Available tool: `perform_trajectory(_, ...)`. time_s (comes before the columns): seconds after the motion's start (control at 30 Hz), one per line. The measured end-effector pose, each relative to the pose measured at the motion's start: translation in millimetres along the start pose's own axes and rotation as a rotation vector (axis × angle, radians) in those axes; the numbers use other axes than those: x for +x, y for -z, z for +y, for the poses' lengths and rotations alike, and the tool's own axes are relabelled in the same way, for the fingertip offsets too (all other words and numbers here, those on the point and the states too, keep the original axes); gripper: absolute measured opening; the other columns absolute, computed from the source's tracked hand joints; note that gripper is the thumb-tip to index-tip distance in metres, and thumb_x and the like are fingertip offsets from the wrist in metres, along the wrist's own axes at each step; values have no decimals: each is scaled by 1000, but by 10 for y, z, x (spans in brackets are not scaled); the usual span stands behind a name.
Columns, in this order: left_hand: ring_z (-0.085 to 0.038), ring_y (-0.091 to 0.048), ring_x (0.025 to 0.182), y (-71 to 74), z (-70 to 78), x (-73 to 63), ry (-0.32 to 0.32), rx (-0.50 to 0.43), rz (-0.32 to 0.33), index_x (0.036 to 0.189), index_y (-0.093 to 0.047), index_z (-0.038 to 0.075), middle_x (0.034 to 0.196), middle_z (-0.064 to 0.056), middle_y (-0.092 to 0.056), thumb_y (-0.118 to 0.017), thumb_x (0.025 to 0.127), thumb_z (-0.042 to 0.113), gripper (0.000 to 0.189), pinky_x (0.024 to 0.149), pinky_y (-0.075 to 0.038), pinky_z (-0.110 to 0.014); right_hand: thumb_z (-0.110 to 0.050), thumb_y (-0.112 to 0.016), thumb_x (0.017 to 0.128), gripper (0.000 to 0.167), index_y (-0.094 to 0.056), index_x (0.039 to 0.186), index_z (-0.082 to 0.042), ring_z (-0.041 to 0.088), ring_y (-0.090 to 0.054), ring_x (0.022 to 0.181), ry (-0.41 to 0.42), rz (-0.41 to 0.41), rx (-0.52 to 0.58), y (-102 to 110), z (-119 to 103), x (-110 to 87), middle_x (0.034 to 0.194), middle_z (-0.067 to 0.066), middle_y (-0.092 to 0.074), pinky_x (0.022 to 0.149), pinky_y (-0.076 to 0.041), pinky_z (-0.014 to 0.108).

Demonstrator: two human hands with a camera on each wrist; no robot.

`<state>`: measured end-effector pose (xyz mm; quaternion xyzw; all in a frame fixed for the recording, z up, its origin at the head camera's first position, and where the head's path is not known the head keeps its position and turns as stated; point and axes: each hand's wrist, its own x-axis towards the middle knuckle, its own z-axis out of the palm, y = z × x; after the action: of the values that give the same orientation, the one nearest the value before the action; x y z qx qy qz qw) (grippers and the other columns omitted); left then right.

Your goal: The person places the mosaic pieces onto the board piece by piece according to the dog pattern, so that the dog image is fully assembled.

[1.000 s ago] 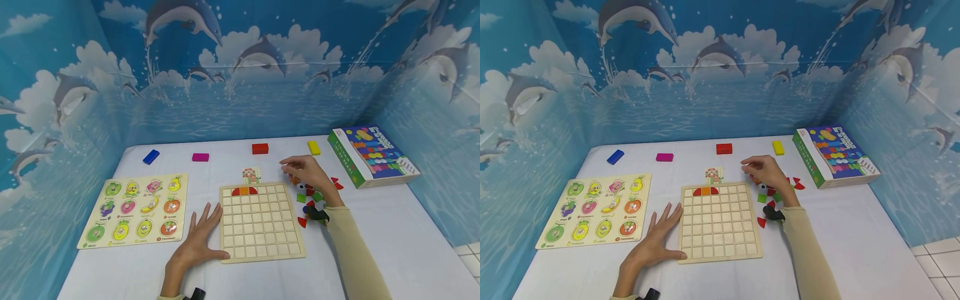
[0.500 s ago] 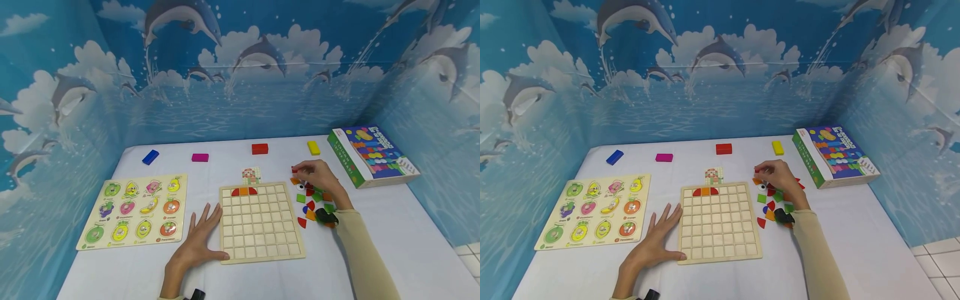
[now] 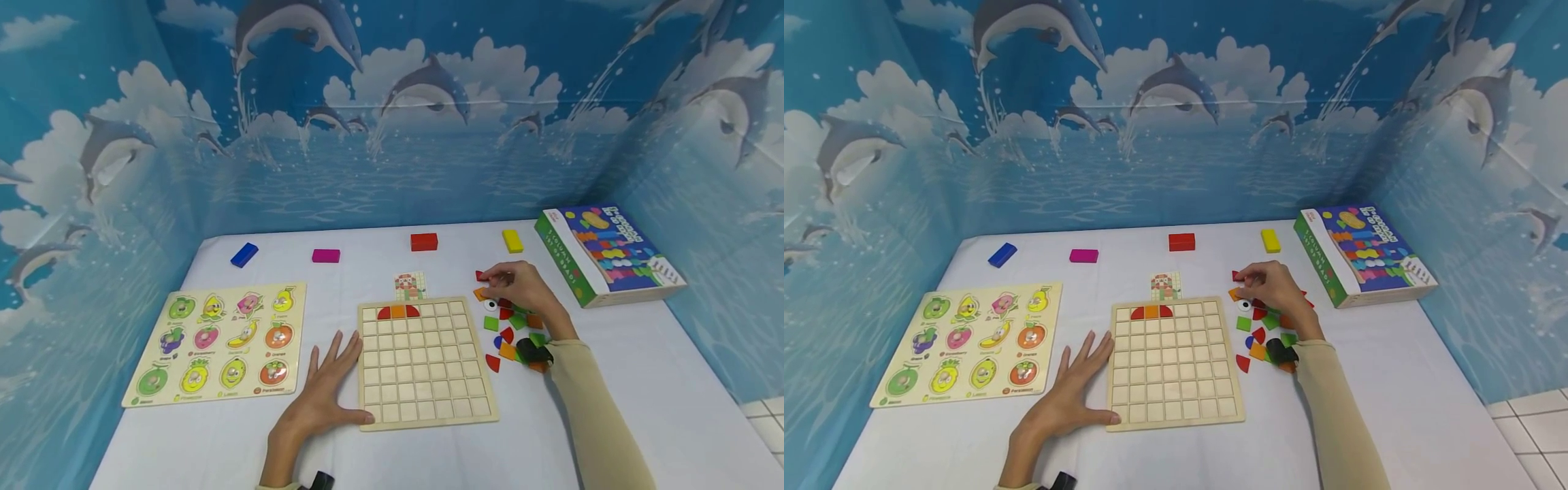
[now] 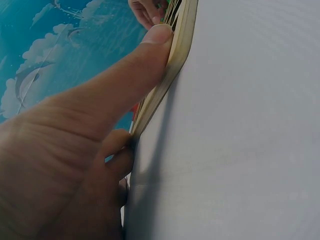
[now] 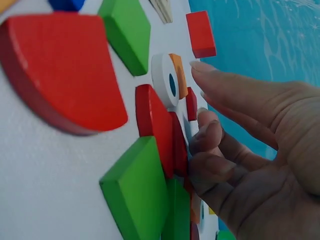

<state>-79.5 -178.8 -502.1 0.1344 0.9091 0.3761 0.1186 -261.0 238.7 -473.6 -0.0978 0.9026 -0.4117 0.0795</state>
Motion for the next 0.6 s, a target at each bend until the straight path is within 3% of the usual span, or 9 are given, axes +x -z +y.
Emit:
perform_trajectory(0.23, -20, 3, 168, 7, 0, -3, -2, 0, 1, 173, -23, 19, 180, 10, -15, -104, 66, 37, 135, 134, 15, -53, -15, -84, 96, 27, -79, 118, 0, 28, -59, 77, -17, 83, -34, -28, 5, 170, 90, 14, -68, 56, -48, 23)
perform_trajectory(0.6, -20, 2, 168, 8, -4, -13, -12, 7, 3, 173, -24, 18, 180, 9, -15, -104, 65, 36, 136, 134, 14, -54, -14, -84, 95, 23, -79, 112, 0, 30, -56, 86, -114, 57, -90, -75, -35, 292, 90, 12, -65, 65, -49, 29)
